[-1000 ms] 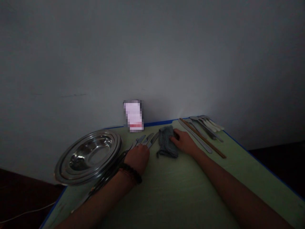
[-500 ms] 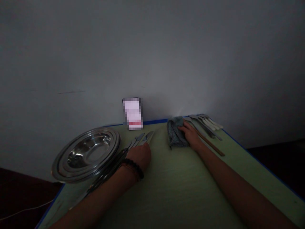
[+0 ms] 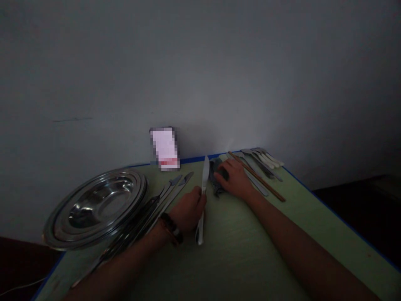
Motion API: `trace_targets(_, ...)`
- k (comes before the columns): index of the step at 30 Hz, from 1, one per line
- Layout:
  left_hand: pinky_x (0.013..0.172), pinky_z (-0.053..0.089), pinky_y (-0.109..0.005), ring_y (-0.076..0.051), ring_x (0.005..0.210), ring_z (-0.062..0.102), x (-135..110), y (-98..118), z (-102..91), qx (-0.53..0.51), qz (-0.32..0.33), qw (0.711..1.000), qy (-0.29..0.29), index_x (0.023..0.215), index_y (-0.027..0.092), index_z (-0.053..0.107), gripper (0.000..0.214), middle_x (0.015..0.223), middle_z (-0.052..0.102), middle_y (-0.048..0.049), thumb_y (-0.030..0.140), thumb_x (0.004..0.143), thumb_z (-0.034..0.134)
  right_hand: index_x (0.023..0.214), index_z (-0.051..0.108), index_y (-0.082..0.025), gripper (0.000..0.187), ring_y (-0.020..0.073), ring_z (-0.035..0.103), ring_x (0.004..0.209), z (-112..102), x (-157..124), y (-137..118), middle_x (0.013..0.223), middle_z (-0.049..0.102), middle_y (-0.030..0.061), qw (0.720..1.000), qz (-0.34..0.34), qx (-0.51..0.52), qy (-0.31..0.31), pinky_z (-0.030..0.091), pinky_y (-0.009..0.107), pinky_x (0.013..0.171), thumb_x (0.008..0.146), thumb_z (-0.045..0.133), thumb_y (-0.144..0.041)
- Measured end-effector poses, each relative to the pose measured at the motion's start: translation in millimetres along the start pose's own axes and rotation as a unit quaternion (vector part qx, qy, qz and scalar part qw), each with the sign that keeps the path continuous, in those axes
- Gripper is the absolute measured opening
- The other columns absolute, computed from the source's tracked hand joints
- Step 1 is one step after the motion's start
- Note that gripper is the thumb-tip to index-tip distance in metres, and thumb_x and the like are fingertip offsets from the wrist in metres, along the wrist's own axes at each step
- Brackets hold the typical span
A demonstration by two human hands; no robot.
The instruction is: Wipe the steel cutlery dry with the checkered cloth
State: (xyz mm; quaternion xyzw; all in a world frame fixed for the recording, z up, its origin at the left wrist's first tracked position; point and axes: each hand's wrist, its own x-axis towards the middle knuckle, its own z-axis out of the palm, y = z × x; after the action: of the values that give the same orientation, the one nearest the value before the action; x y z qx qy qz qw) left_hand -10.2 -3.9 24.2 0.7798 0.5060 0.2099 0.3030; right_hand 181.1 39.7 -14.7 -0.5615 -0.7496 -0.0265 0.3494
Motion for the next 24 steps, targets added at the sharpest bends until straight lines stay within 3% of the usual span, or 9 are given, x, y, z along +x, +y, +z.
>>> trace_targets(2,0.05,0.034,-0.025,-0.016,0.05,0.051,-1.1,-1.7,8.2,-0.11,-0.032,0.993,0.003,0.067,0.022,0.046,0.019,0.053,0.052,0.0031,0.03,0.084,0.044,0.096,0.058,-0.019,0.035,0.0259,0.049,0.096,-0.4,-1.9,-1.1,0.097,0.056,0.0094,0.998,-0.013,-0.023,-0.059,0.039,0.042,0.088,0.078,0.055,-0.049)
trace_targets(5,0.045,0.036,-0.023,-0.014,0.044,0.048,-2.1,-2.4,17.7,-0.256,-0.078,0.963,0.001,0.067,0.022,0.045,0.021,0.052,0.052,0.0045,0.036,0.084,0.043,0.105,0.056,-0.017,0.045,0.0275,0.047,0.098,3.7,-3.5,-1.1,0.104,0.055,0.0118,0.997,0.0,-0.026,-0.077,0.039,0.042,0.088,0.073,0.061,-0.048)
trace_targets(10,0.034,0.033,-0.021,-0.012,0.034,0.042,3.7,-0.8,22.4,-0.344,-0.117,0.931,0.015,0.064,0.021,0.044,0.029,0.044,0.048,0.005,0.04,0.086,0.037,0.094,0.059,-0.017,0.022,0.0213,0.052,0.094,8.0,0.1,5.8,0.096,0.06,0.0081,0.993,0.05,0.098,-0.037,0.04,0.036,0.087,0.074,0.055,-0.025)
trace_targets(13,0.033,0.032,-0.019,-0.011,0.033,0.041,7.5,0.8,22.1,-0.372,-0.12,0.92,0.019,0.06,0.02,0.046,0.032,0.04,0.047,0.0043,0.04,0.085,0.039,0.086,0.061,-0.018,0.017,0.0172,0.056,0.079,4.4,3.8,13.0,0.083,0.063,0.003,0.975,0.113,0.19,-0.011,0.042,0.032,0.078,0.073,0.052,-0.023)
trace_targets(17,0.033,0.031,-0.019,-0.009,0.033,0.04,8.8,3.2,19.7,-0.407,-0.128,0.904,0.026,0.059,0.02,0.044,0.032,0.042,0.046,0.0049,0.04,0.084,0.041,0.079,0.061,-0.02,0.018,0.0163,0.056,0.07,-0.6,6.7,25.5,0.07,0.06,-0.001,0.917,0.212,0.336,0.028,0.043,0.03,0.07,0.068,0.053,-0.031)
trace_targets(21,0.034,0.032,-0.019,-0.01,0.034,0.04,8.4,3.4,17.6,-0.417,-0.128,0.899,0.035,0.06,0.02,0.044,0.031,0.044,0.046,0.0055,0.038,0.084,0.042,0.085,0.063,-0.021,0.024,0.0179,0.061,0.086,-0.3,6.4,35.9,0.086,0.067,0.0008,0.824,0.267,0.495,0.067,0.045,0.032,0.08,0.07,0.053,-0.038)
trace_targets(24,0.035,0.033,-0.019,-0.01,0.034,0.041,8.5,2.1,18.3,-0.4,-0.124,0.907,0.029,0.059,0.02,0.045,0.033,0.044,0.046,0.0049,0.037,0.086,0.04,0.092,0.064,-0.021,0.037,0.0197,0.061,0.098,-1.9,6.7,36.3,0.092,0.069,0.0032,0.791,0.288,0.533,0.079,0.046,0.035,0.086,0.076,0.049,-0.051)
